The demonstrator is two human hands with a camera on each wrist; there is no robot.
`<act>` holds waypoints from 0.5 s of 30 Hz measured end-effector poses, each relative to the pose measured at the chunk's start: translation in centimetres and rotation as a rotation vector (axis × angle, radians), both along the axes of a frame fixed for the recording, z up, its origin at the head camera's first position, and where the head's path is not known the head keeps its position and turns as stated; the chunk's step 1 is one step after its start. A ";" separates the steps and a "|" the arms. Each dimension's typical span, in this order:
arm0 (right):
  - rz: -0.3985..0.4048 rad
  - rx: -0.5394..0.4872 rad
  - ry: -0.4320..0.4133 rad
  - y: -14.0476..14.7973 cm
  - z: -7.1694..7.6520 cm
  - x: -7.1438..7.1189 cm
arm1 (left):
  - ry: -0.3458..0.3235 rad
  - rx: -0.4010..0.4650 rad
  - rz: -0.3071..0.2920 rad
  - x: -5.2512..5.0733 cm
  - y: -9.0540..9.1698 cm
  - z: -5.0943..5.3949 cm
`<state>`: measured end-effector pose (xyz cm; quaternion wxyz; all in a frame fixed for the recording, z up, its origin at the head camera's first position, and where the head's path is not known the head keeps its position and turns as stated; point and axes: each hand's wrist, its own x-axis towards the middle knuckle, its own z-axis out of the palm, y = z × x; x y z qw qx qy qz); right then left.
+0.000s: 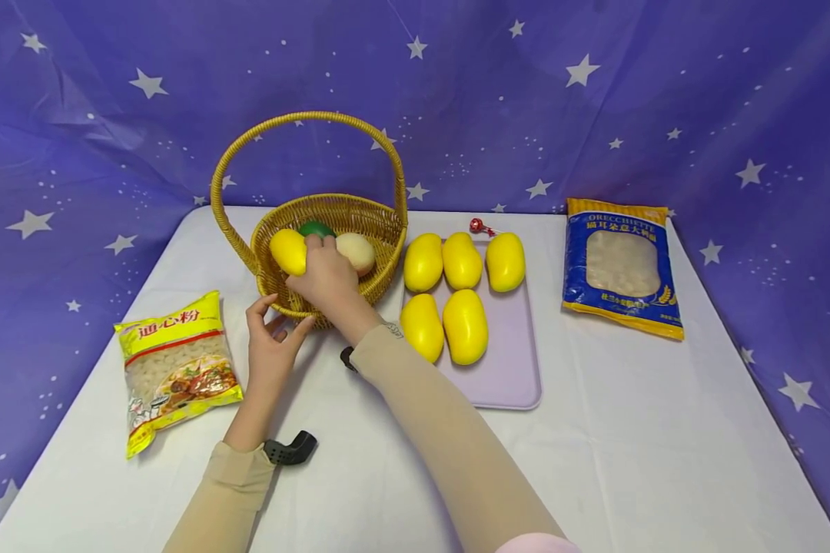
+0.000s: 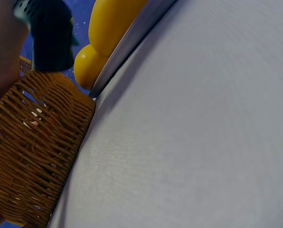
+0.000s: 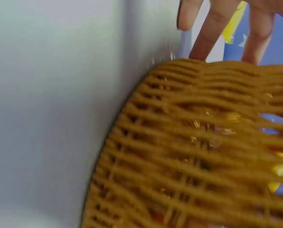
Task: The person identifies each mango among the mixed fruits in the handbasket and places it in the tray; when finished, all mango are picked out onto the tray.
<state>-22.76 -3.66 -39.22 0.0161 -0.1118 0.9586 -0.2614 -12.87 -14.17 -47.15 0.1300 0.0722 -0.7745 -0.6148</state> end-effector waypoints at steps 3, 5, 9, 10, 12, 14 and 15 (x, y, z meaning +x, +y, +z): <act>0.005 -0.046 0.023 1.1 0.2 0.2 | 0.000 0.000 -0.006 0.0 0.0 -0.1; 0.004 -0.065 0.044 2.0 0.6 0.4 | 0.004 0.000 -0.011 0.0 0.0 -0.1; -0.010 -0.119 0.077 4.0 1.3 1.0 | 0.007 -0.006 -0.017 0.0 0.0 -0.1; -0.013 -0.140 0.080 4.6 1.5 1.2 | 0.009 -0.004 -0.018 0.0 0.0 -0.1; -0.020 -0.194 0.077 5.7 1.8 1.7 | 0.011 -0.001 -0.019 0.0 -0.1 -0.1; -0.034 -0.241 0.077 6.9 2.2 2.2 | 0.017 0.004 -0.020 0.0 -0.1 -0.1; -0.041 -0.268 0.078 7.5 2.4 2.4 | 0.017 0.006 -0.021 0.0 -0.2 -0.1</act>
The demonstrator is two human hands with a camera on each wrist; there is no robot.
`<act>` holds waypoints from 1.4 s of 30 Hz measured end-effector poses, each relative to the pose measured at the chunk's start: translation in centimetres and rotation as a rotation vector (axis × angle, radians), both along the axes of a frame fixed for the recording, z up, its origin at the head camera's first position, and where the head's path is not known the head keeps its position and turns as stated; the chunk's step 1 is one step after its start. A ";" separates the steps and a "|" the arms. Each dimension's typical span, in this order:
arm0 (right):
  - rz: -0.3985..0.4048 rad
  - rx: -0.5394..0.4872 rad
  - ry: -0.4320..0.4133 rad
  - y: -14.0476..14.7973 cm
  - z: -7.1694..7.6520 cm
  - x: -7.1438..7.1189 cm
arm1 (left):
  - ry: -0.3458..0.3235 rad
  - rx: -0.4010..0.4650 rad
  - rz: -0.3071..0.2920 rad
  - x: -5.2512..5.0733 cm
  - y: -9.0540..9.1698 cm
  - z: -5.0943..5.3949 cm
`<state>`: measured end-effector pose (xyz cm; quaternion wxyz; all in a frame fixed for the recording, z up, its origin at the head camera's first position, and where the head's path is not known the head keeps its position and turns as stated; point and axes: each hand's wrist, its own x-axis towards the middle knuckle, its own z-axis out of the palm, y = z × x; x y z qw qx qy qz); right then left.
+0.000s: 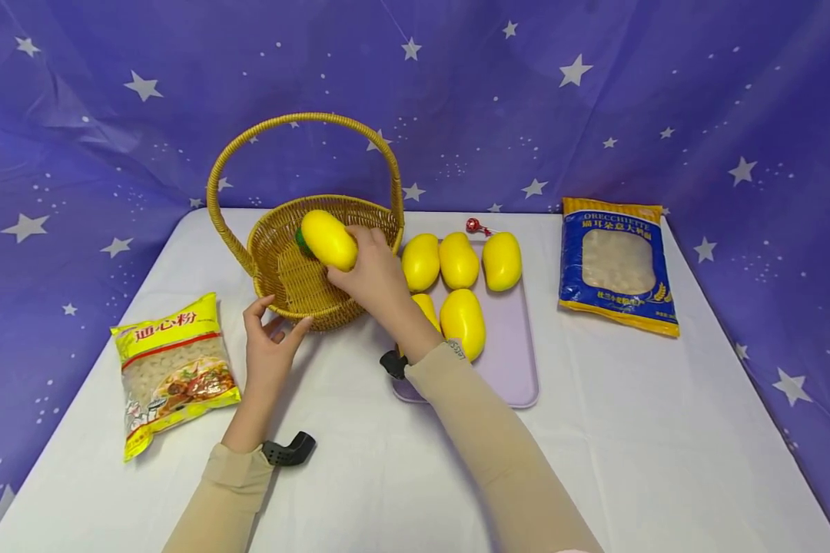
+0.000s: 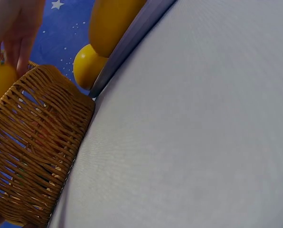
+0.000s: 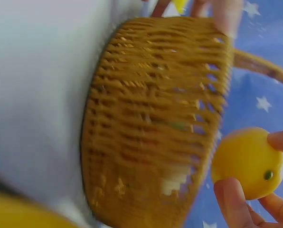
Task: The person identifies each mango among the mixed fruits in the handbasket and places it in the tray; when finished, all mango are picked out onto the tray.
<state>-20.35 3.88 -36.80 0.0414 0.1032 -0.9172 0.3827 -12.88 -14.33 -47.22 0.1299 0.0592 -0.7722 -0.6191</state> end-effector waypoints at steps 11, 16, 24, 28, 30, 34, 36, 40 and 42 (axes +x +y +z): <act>-0.096 -0.156 0.009 6.6 1.5 3.4 | -0.032 0.010 -0.002 0.8 0.3 2.3; -0.143 -0.179 0.015 9.4 1.6 5.3 | -0.043 -0.002 0.003 1.6 0.8 4.1; -0.218 -0.138 0.097 14.2 0.6 8.5 | -0.051 0.011 -0.002 1.6 1.0 4.2; -0.290 -0.076 0.108 16.7 -0.5 10.0 | -0.044 0.021 -0.003 1.7 1.0 4.1; -0.325 -0.051 0.099 17.8 -1.3 10.7 | -0.043 0.023 -0.004 1.7 1.1 4.1; -0.357 -0.009 0.082 19.5 -3.0 11.9 | -0.046 0.024 -0.009 1.7 1.1 4.1; -0.362 0.012 0.074 19.9 -3.8 12.3 | -0.052 0.027 -0.012 1.7 1.1 4.1; -0.375 0.068 0.050 20.3 -4.6 12.7 | -0.050 0.032 -0.016 1.7 1.2 4.1; -0.376 0.113 0.025 20.3 -4.7 12.7 | -0.044 0.032 -0.018 1.6 1.2 4.1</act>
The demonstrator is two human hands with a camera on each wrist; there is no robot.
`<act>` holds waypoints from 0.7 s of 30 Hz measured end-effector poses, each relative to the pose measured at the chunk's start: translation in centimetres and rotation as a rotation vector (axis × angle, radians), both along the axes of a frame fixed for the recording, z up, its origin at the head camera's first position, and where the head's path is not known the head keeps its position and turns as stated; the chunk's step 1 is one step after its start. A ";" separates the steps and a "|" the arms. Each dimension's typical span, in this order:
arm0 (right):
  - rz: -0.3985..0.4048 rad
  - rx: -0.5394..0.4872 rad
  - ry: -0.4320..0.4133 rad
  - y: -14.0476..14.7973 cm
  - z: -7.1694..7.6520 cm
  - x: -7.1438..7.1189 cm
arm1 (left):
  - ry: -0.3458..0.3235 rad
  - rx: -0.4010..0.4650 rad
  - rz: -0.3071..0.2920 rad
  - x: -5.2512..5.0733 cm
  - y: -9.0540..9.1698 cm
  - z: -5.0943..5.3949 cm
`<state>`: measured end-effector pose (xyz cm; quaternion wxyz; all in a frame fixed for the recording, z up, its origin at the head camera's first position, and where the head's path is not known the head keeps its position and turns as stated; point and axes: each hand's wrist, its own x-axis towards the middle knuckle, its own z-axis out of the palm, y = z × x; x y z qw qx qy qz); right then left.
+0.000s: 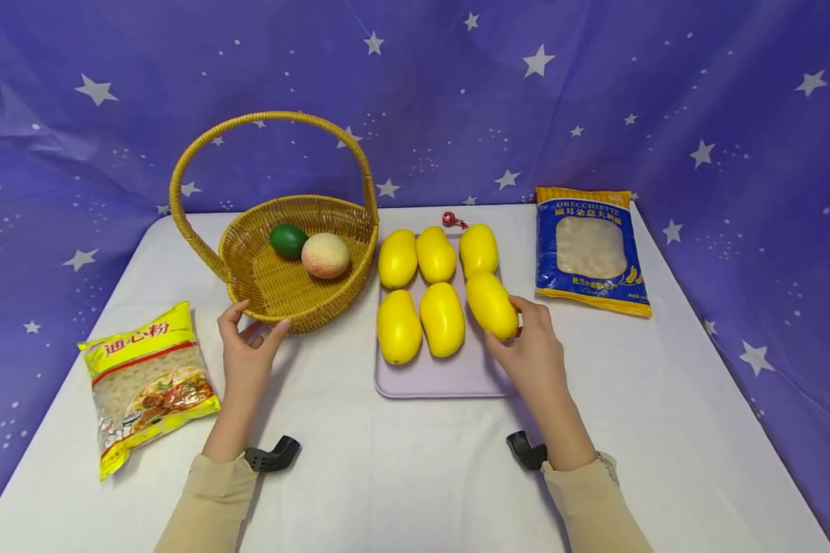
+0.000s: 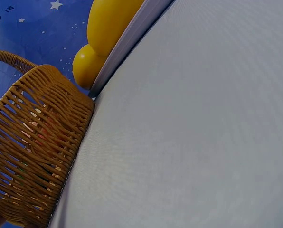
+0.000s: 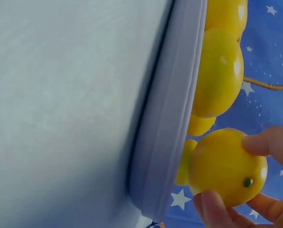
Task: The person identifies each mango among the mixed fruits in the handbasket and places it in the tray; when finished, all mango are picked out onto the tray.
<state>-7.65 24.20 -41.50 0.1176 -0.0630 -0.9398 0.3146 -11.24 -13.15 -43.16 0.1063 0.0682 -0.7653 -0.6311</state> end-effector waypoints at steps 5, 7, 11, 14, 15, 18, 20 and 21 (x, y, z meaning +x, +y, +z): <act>0.015 0.101 -0.082 -0.2 0.1 -0.2 | 0.016 0.008 -0.004 -0.1 -0.1 -0.1; 0.016 0.125 -0.099 -0.3 0.1 -0.3 | 0.020 0.012 -0.006 -0.3 -0.3 -0.6; 0.015 0.147 -0.121 -0.5 0.2 -0.4 | 0.031 0.009 0.006 -1.2 -0.9 -2.7; 0.015 0.157 -0.131 -0.7 0.2 -0.5 | 0.032 0.004 0.018 -1.6 -1.1 -3.8; 0.014 0.159 -0.136 -0.7 0.3 -0.5 | 0.030 0.003 0.021 -1.6 -1.1 -3.8; 0.017 0.159 -0.146 -0.7 0.2 -0.5 | 0.029 -0.001 0.027 -1.6 -1.1 -3.9; 0.016 0.147 -0.155 -0.6 0.1 -0.5 | 0.030 -0.006 0.029 -1.6 -1.1 -3.9; 0.015 0.134 -0.161 -0.5 0.0 -0.5 | 0.031 -0.009 0.030 -1.6 -1.1 -4.0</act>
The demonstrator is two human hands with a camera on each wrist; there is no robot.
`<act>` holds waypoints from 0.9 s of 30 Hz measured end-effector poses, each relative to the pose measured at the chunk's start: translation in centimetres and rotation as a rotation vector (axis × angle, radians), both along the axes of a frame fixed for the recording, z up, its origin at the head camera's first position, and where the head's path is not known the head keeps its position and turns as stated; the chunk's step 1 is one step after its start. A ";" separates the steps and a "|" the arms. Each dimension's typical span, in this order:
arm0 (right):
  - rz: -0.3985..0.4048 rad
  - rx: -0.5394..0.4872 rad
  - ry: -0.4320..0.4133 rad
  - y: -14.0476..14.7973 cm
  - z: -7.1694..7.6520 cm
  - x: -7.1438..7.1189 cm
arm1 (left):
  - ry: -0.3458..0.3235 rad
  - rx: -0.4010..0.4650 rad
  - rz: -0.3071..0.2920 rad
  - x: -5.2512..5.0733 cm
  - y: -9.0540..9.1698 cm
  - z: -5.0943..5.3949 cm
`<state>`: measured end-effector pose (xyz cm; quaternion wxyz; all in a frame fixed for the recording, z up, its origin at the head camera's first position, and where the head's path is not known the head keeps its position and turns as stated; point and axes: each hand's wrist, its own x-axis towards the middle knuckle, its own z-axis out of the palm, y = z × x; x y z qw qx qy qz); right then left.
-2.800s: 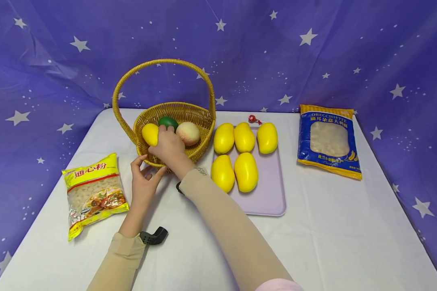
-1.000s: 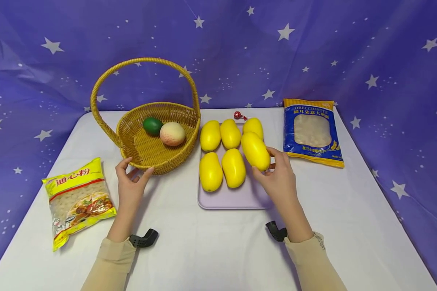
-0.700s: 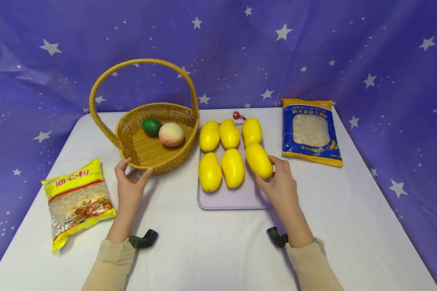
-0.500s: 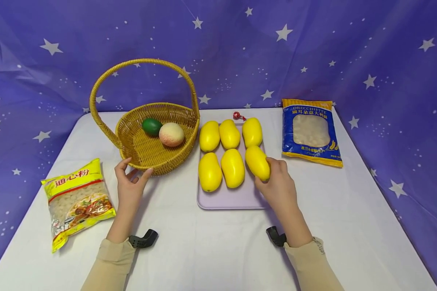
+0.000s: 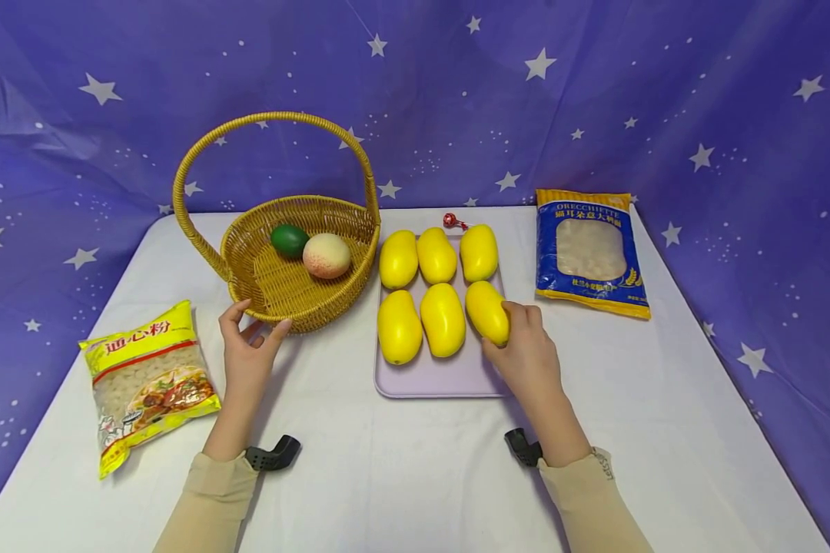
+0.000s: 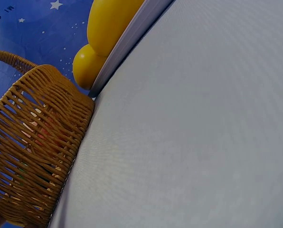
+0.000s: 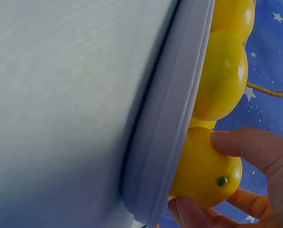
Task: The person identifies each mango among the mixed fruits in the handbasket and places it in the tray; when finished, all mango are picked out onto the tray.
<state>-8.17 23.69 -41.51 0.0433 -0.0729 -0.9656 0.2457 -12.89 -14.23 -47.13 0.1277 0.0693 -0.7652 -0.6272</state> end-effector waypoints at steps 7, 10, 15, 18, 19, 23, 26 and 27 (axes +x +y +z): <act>-0.016 -0.075 -0.018 0.7 -0.7 -0.1 | 0.004 0.002 -0.008 0.0 0.0 -0.1; -0.009 -0.088 -0.018 0.8 -0.8 -0.2 | 0.010 0.002 -0.008 -0.1 -0.1 -0.1; 0.004 -0.091 -0.024 0.6 -0.8 -0.2 | 0.009 0.001 -0.007 0.0 -0.1 -0.2; 0.006 -0.094 -0.023 0.5 -0.8 -0.2 | 0.011 0.001 -0.006 -0.1 -0.1 -0.3; 0.007 -0.095 -0.022 0.5 -0.8 -0.2 | 0.013 0.001 -0.007 -0.1 -0.1 -0.3; 0.010 -0.106 -0.012 0.3 -0.9 -0.3 | 0.012 0.003 -0.009 -0.1 -0.1 -0.3; 0.014 -0.114 -0.003 0.2 -0.9 -0.3 | 0.013 0.001 -0.008 -0.1 -0.1 -0.2; 0.015 -0.115 -0.002 0.1 -0.9 -0.3 | 0.015 0.001 -0.007 -0.1 -0.1 -0.2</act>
